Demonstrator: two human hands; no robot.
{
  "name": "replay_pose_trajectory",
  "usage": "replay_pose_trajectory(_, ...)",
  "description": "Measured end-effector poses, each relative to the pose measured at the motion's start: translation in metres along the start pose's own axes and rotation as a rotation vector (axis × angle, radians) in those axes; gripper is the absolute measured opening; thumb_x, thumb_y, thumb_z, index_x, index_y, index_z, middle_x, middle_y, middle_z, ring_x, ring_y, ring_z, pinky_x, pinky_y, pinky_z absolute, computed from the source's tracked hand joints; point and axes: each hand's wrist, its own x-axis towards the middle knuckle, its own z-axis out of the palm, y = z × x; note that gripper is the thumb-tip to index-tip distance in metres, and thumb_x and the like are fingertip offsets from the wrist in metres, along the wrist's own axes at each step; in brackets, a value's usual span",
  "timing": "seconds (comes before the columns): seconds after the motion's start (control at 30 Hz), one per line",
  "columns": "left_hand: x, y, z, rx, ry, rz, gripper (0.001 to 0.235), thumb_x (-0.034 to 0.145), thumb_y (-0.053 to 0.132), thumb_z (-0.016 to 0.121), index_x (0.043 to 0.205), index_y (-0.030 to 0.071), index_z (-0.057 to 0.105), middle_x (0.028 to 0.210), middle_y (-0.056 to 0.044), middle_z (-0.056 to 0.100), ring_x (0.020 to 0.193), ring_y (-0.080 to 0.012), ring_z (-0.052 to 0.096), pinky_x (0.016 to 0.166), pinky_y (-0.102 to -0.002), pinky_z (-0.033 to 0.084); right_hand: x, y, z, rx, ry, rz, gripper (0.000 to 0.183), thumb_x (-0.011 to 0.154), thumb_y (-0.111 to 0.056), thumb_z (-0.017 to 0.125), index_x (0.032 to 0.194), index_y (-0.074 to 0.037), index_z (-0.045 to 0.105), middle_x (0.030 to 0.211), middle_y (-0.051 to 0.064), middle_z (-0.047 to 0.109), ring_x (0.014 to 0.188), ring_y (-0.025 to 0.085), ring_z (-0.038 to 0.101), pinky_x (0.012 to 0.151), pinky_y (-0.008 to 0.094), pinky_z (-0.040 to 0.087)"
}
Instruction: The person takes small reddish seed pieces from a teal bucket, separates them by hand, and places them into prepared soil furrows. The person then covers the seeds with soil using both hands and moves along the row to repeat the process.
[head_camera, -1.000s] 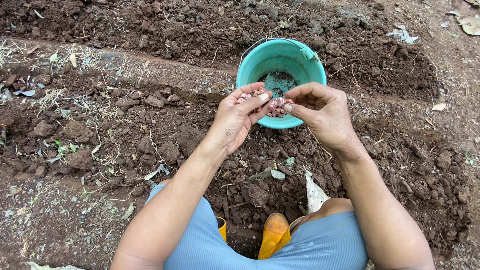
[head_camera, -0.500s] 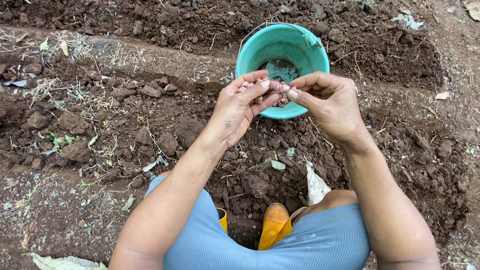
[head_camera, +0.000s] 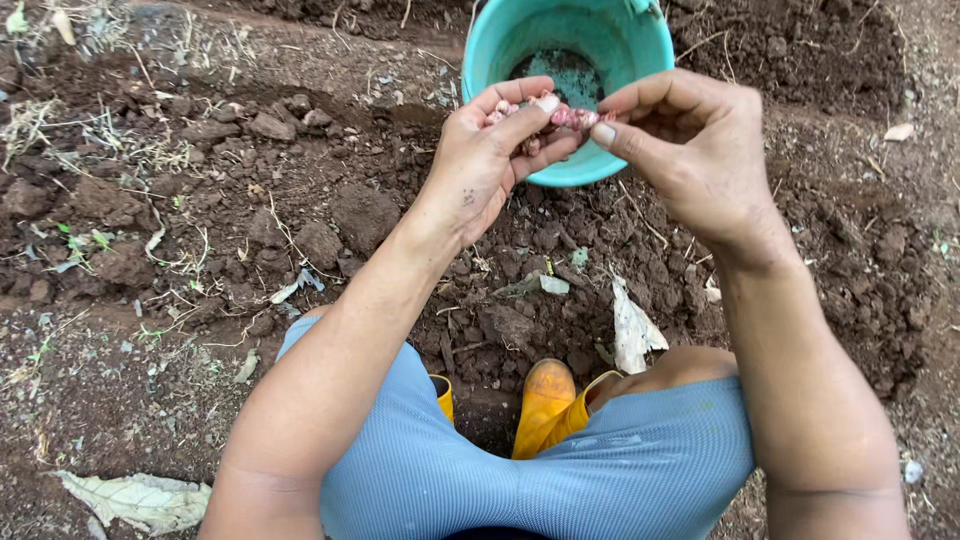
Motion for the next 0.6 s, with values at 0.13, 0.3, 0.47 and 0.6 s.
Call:
replay_pose_trajectory(0.13, 0.004, -0.001, 0.010, 0.078, 0.036, -0.047, 0.034, 0.105, -0.002, 0.081, 0.138, -0.008, 0.073, 0.119, -0.029, 0.084, 0.107, -0.0334, 0.087, 0.101, -0.046, 0.079, 0.008, 0.003, -0.018, -0.034, -0.064, 0.130, 0.015, 0.114, 0.000, 0.093, 0.125, -0.003, 0.083, 0.109, 0.008, 0.085, 0.093, 0.009, 0.078, 0.085, 0.019, 0.066)
replay_pose_trajectory(0.3, 0.018, -0.023, 0.001, 0.190, 0.113, -0.150, 0.039, 0.101, 0.000, 0.084, 0.138, -0.008, 0.073, 0.118, -0.025, 0.077, 0.105, -0.0356, 0.088, 0.101, -0.044, 0.080, 0.024, 0.029, -0.049, -0.193, -0.238, 0.404, 0.013, 0.110, -0.003, 0.089, 0.122, -0.006, 0.085, 0.115, 0.008, 0.089, 0.096, 0.012, 0.082, 0.091, 0.022, 0.068)
replay_pose_trajectory(0.47, 0.033, -0.047, 0.002, 0.336, 0.122, -0.213, 0.040, 0.103, 0.005, 0.082, 0.141, -0.004, 0.075, 0.114, -0.017, 0.072, 0.099, -0.0303, 0.087, 0.101, -0.038, 0.080, 0.024, 0.068, -0.072, -0.332, -0.589, 0.562, 0.015, 0.098, -0.009, 0.091, 0.109, 0.001, 0.094, 0.115, 0.012, 0.101, 0.113, 0.019, 0.096, 0.111, 0.033, 0.069)
replay_pose_trajectory(0.6, 0.042, -0.065, -0.007, 0.370, 0.109, -0.252, 0.042, 0.104, 0.006, 0.082, 0.143, -0.006, 0.074, 0.124, -0.020, 0.071, 0.099, -0.0290, 0.086, 0.106, -0.040, 0.080, 0.010, 0.130, -0.086, -0.435, -0.534, 0.831, 0.010, 0.107, -0.010, 0.092, 0.115, -0.005, 0.095, 0.105, 0.011, 0.092, 0.073, 0.021, 0.060, 0.084, 0.044, 0.056)
